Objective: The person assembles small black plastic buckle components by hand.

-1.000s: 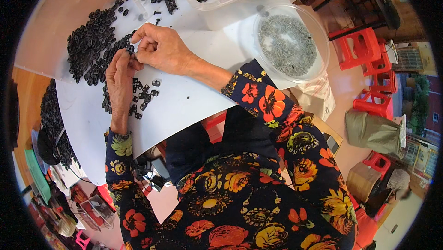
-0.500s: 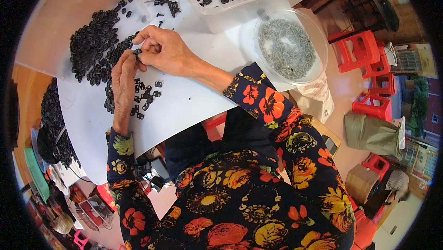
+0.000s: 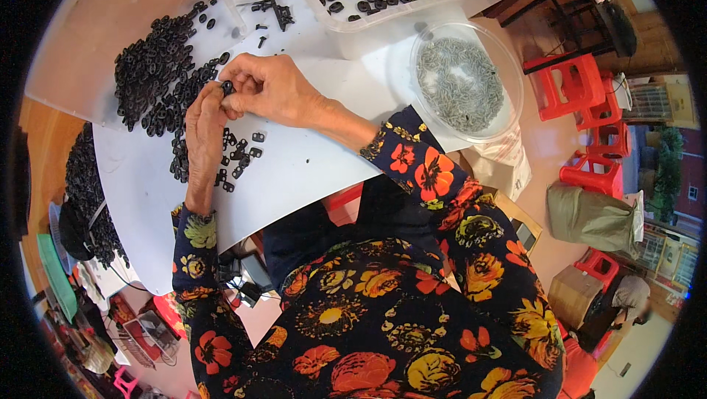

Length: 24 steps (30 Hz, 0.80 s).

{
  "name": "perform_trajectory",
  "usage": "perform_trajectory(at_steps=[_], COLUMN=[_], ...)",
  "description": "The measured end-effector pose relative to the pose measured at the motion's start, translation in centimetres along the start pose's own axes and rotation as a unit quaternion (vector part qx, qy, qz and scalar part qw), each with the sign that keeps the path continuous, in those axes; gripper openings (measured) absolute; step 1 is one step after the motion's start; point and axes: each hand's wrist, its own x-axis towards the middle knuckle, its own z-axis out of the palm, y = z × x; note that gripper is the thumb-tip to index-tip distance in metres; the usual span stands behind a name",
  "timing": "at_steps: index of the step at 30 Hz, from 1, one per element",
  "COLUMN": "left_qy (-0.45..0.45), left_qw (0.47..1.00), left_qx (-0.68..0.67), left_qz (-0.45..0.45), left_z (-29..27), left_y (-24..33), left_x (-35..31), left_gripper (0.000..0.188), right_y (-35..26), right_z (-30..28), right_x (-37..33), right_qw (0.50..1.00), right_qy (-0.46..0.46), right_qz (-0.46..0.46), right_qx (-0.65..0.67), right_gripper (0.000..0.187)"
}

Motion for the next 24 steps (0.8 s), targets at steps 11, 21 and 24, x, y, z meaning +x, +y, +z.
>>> perform_trajectory(at_steps=[11,21,24], left_qy=[-0.007,-0.015,-0.023], left_qw=[0.999,0.999,0.999], left_qx=[0.04,0.035,0.037], left_qz=[-0.021,-0.029,-0.019], left_z=[0.25,0.4,0.41], left_y=[0.46,0.52,0.41], left_x=[-0.18,-0.38,-0.43], left_gripper=[0.028,0.028,0.028], right_y=[-0.01,0.19,0.17], right_z=[-0.36,-0.74,-0.71], right_x=[0.13,0.34,0.23], right_qw=[0.987,0.98,0.978], right_qy=[-0.004,-0.03,-0.026], right_qz=[-0.057,-0.093,-0.1], right_qx=[-0.153,-0.175,-0.179], right_gripper=[0.029,0.027,0.027])
